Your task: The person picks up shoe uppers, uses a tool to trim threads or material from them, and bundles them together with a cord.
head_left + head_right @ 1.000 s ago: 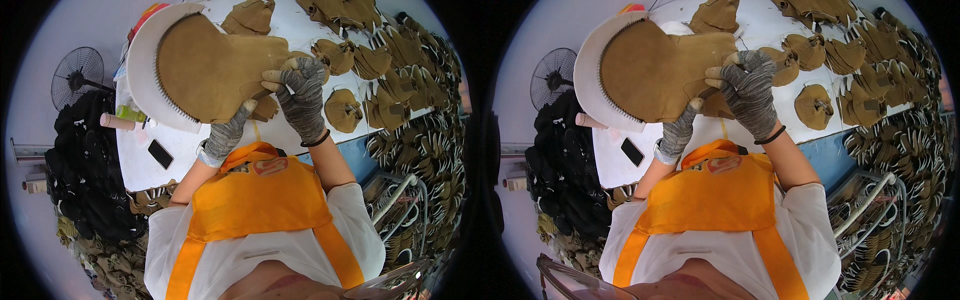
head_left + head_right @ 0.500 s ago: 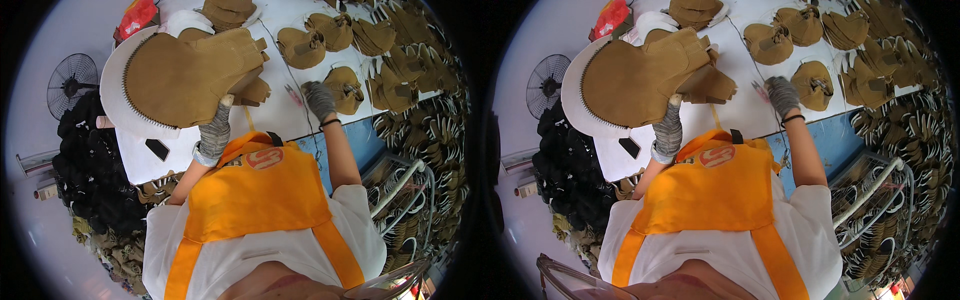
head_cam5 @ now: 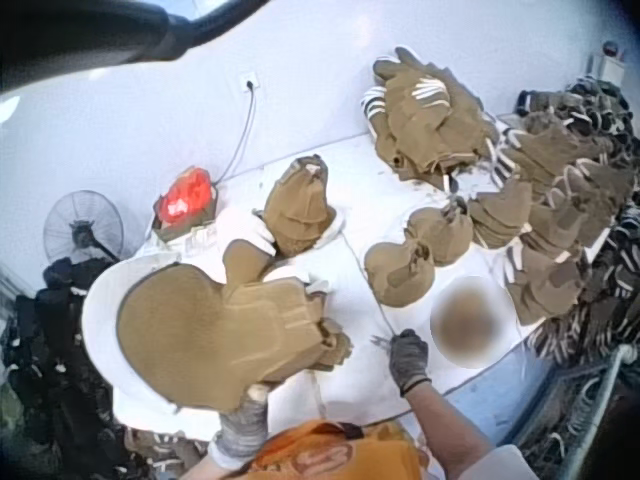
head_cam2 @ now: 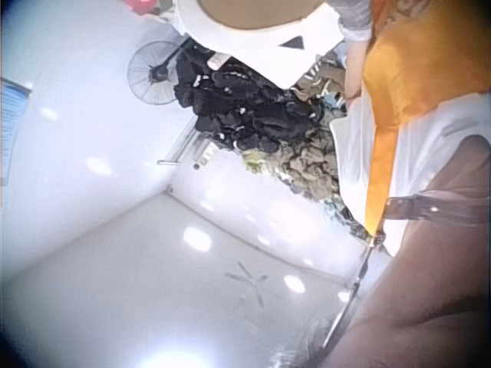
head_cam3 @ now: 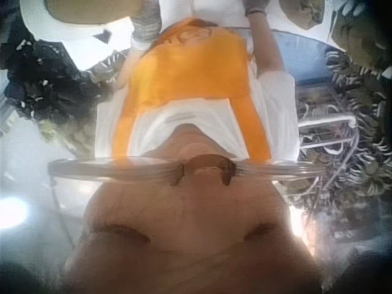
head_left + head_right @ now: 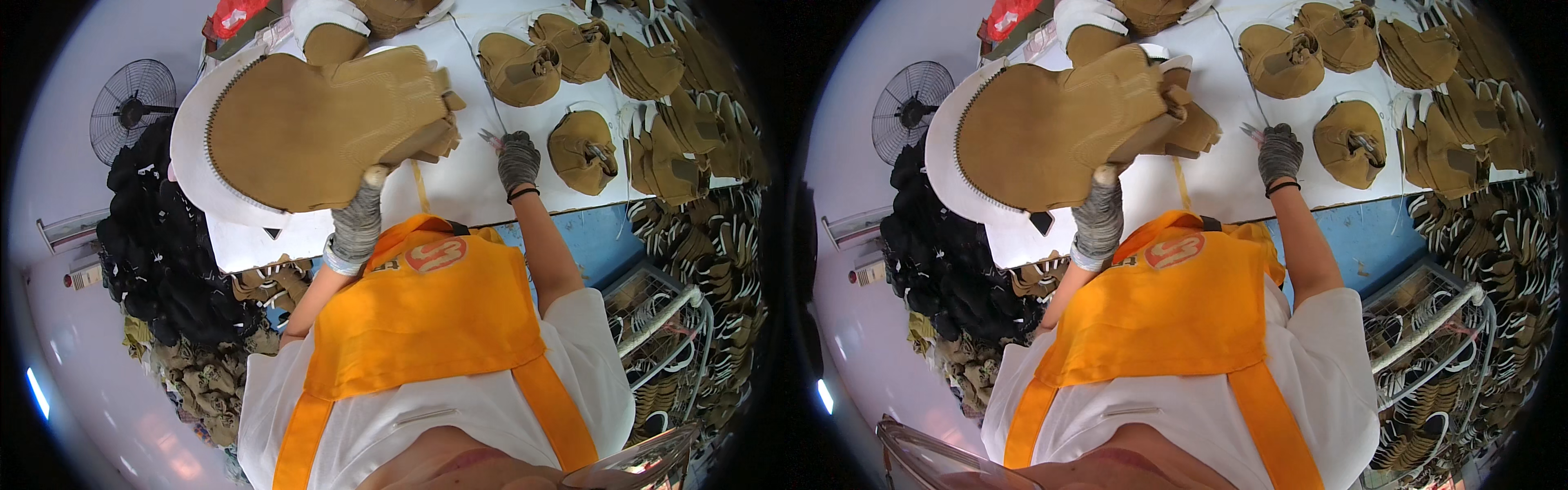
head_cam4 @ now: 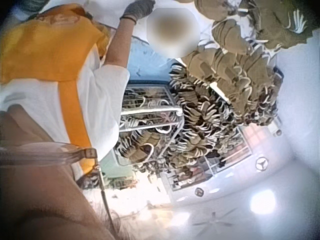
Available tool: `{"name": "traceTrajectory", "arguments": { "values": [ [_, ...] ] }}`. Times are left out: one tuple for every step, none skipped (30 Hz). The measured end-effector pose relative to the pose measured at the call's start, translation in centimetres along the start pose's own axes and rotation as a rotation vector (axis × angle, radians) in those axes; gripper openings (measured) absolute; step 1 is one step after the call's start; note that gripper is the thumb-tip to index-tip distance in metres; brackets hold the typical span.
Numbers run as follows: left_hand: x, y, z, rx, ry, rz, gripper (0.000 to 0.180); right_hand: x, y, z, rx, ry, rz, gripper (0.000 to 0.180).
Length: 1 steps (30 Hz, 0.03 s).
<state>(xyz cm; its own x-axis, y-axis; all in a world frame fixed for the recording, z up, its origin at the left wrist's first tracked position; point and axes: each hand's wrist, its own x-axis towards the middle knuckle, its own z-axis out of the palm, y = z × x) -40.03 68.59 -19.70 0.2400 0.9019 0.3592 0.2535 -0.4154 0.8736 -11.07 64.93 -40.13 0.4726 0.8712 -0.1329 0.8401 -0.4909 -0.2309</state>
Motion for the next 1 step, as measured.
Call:
{"name": "traceTrajectory", "arguments": {
  "values": [
    [-0.29, -0.38, 0.12, 0.001, 0.003, -0.009, 0.036, 0.0, 0.22, 0.4, -0.003, -0.008, -0.003, 0.027]
  ]
}}
